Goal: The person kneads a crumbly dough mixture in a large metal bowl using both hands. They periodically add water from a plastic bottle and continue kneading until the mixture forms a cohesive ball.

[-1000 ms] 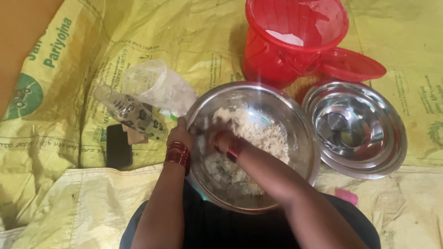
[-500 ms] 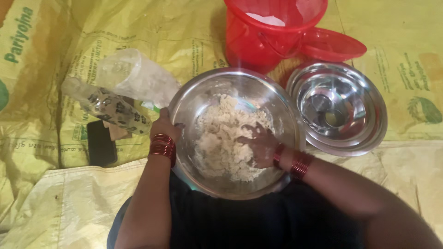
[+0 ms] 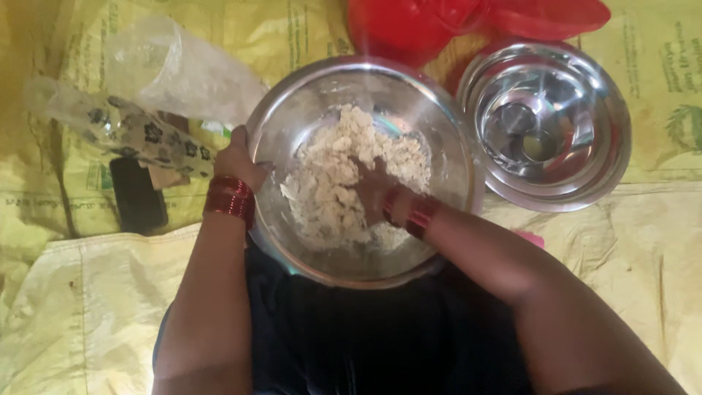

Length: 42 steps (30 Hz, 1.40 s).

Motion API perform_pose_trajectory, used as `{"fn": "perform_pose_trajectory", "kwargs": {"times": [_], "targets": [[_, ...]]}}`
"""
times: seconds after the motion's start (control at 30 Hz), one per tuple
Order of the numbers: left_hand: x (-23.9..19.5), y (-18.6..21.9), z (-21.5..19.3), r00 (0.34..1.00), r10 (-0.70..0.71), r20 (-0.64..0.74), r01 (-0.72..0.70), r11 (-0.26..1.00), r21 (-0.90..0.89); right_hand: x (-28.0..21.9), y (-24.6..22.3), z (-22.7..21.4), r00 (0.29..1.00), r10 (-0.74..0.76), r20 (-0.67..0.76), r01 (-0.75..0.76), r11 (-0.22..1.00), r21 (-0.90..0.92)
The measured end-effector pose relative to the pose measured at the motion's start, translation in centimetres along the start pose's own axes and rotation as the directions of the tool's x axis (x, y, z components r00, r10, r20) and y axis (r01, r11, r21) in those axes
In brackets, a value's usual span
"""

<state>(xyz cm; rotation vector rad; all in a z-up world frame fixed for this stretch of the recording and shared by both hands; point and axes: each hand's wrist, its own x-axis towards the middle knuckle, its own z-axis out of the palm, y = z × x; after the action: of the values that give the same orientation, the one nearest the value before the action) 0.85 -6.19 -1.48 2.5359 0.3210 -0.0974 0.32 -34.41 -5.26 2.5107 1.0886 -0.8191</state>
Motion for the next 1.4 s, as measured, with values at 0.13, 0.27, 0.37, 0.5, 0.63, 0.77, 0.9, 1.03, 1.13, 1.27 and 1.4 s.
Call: {"fn": "perform_pose_trajectory", "kwargs": {"times": [0.13,0.27,0.37,0.5,0.63,0.77,0.9,1.03,1.13,1.27,1.4], "targets": [[0.3,-0.6,0.4,1.0,-0.007,-0.016,0.007,1.0,-0.019,2.9,1.0,-1.8,0.995,0.088,0.035,-0.088,0.996,-0.008],[0.0,-0.4,0.4,0.999,-0.013,-0.045,0.011,0.999,-0.046,3.6,0.7,-3.1,0.982,0.179,-0.053,-0.18,0.984,-0.015],[-0.7,0.0,0.4,0.996,-0.07,-0.046,0.067,0.996,-0.067,2.8,0.4,-3.2,0.953,0.287,-0.099,-0.263,0.944,0.2],[-1.3,0.7,0.2,0.983,-0.184,-0.013,0.182,0.98,-0.086,1.9,0.4,-2.8,0.919,0.391,-0.061,-0.334,0.849,0.409],[-1.5,0.6,0.3,0.986,-0.163,-0.039,0.159,0.984,-0.083,0.6,-0.5,-0.4,0.894,0.433,-0.115,-0.323,0.801,0.504],[-1.5,0.4,-0.1,0.994,-0.11,-0.001,0.109,0.993,-0.052,-0.5,-0.2,2.1,0.814,0.336,-0.473,-0.078,0.872,0.484],[-1.3,0.3,0.2,0.992,-0.125,0.021,0.127,0.989,-0.075,0.9,3.5,3.4,0.831,0.44,-0.339,0.036,0.567,0.823],[-1.2,0.3,0.3,0.991,-0.133,0.025,0.135,0.986,-0.102,2.9,8.8,2.3,0.877,0.349,-0.33,0.091,0.553,0.828],[-1.5,0.3,0.5,0.993,-0.117,0.009,0.117,0.987,-0.105,4.6,10.2,-0.8,0.89,0.429,-0.153,-0.125,0.554,0.823],[-1.1,0.1,0.8,0.994,-0.105,-0.008,0.104,0.99,-0.1,6.4,7.7,-7.5,0.927,0.375,0.009,-0.305,0.74,0.599],[-1.2,0.4,0.8,0.994,-0.107,-0.031,0.103,0.987,-0.123,7.0,0.2,-12.8,0.942,0.328,0.076,-0.332,0.871,0.361]]}}
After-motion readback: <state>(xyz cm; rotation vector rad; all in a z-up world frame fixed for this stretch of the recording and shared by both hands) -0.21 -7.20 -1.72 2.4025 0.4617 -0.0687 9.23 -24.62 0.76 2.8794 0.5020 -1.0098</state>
